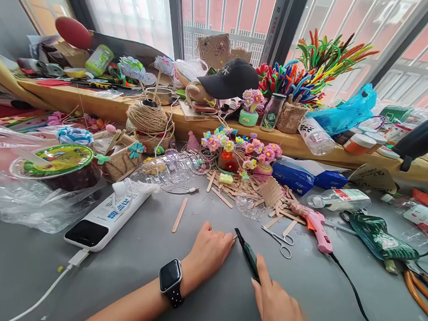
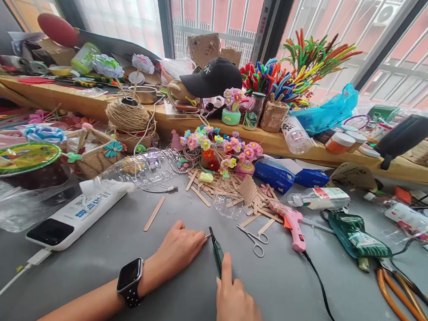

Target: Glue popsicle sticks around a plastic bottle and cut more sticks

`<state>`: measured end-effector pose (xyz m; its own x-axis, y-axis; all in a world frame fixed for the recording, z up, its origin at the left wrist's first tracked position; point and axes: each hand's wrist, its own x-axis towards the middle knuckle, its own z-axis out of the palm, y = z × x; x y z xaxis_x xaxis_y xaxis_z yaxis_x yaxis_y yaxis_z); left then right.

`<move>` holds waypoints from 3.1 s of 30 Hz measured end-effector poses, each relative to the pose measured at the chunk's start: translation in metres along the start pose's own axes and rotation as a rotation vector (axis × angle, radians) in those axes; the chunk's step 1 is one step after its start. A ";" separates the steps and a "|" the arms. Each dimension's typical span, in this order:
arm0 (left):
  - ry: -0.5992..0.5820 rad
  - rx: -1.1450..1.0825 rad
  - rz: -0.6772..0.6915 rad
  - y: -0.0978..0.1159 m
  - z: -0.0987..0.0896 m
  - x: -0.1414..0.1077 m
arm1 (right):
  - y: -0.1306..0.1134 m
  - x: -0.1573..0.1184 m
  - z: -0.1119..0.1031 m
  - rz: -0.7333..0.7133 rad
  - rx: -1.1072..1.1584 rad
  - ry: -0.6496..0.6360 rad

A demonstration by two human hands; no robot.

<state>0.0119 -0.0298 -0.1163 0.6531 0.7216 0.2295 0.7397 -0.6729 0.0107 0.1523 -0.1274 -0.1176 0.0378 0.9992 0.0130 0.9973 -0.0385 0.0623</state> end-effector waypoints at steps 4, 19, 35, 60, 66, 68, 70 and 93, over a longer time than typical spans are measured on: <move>-0.007 -0.003 -0.008 0.001 -0.001 0.000 | 0.005 0.001 0.002 0.003 0.036 -0.014; -0.013 -0.003 0.004 -0.001 -0.002 0.001 | -0.015 -0.004 -0.010 0.050 -0.196 0.094; -0.001 0.021 0.016 -0.001 -0.001 0.000 | -0.012 -0.008 -0.005 0.022 -0.238 0.189; 0.007 0.022 -0.004 -0.002 0.003 0.000 | -0.010 -0.010 0.002 -0.021 -0.221 0.295; 0.017 0.014 -0.008 -0.001 0.003 -0.001 | -0.007 -0.015 0.009 -0.068 -0.265 0.330; 0.019 0.016 -0.008 -0.001 0.003 -0.001 | -0.006 -0.014 0.009 -0.076 -0.258 0.333; 0.017 0.022 0.003 -0.001 0.003 0.000 | -0.006 -0.014 0.008 -0.053 -0.267 0.336; 0.027 0.009 0.007 -0.001 0.003 -0.001 | -0.012 -0.012 0.003 -0.006 -0.269 0.300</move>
<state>0.0109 -0.0300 -0.1191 0.6535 0.7123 0.2562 0.7369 -0.6761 0.0000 0.1398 -0.1385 -0.1211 -0.0275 0.9534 0.3005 0.9439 -0.0742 0.3218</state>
